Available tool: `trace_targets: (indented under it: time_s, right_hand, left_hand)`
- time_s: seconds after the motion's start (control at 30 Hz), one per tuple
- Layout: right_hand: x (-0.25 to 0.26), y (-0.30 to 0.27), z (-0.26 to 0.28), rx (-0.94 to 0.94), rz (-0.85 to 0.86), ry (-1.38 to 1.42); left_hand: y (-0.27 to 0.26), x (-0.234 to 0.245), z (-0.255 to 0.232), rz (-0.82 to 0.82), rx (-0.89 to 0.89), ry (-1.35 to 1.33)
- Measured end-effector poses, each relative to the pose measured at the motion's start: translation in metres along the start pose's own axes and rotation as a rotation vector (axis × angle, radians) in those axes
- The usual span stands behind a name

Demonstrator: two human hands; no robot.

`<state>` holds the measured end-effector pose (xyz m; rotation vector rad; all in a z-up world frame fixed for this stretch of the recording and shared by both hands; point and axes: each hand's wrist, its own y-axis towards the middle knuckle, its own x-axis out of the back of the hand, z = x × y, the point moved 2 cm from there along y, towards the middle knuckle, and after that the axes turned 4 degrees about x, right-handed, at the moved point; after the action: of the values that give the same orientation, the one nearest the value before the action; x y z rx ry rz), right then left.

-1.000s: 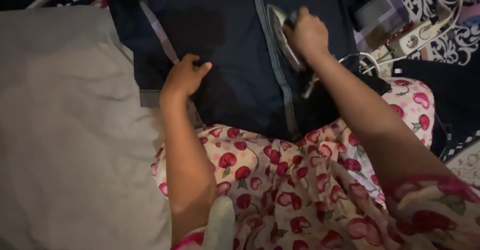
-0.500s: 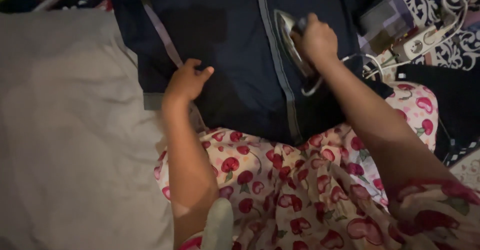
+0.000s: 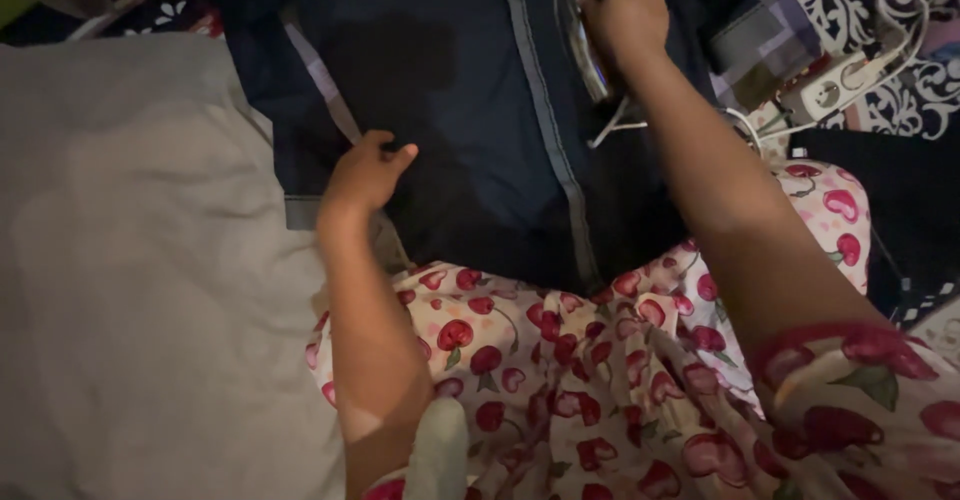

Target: The recorder is ironing a navy blue shirt while sitting on the floor.

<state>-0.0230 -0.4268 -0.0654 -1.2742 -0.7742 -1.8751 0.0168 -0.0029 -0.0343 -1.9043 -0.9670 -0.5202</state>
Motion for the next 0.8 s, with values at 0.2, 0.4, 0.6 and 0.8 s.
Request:
trace_targets:
  time_s: [0.2,0.4,0.6,0.8]
  right_hand:
    - [0.033,-0.08,-0.04,-0.089,0.099,-0.029]
    - [0.035,-0.047,-0.075,-0.191,0.038,-0.056]
    - [0.006,0.034,-0.094,-0.214,-0.113,-0.011]
    - [0.012,0.007,-0.084,-0.235,0.007,0.001]
  left_hand:
    - [-0.007,0.004,-0.003,0.004,0.022,0.001]
    - [-0.009,0.007,-0.013,0.028,0.008,-0.02]
    - [-0.009,0.009,-0.007,0.039,0.032,-0.011]
    - [-0.01,0.008,-0.006,0.014,-0.026,0.028]
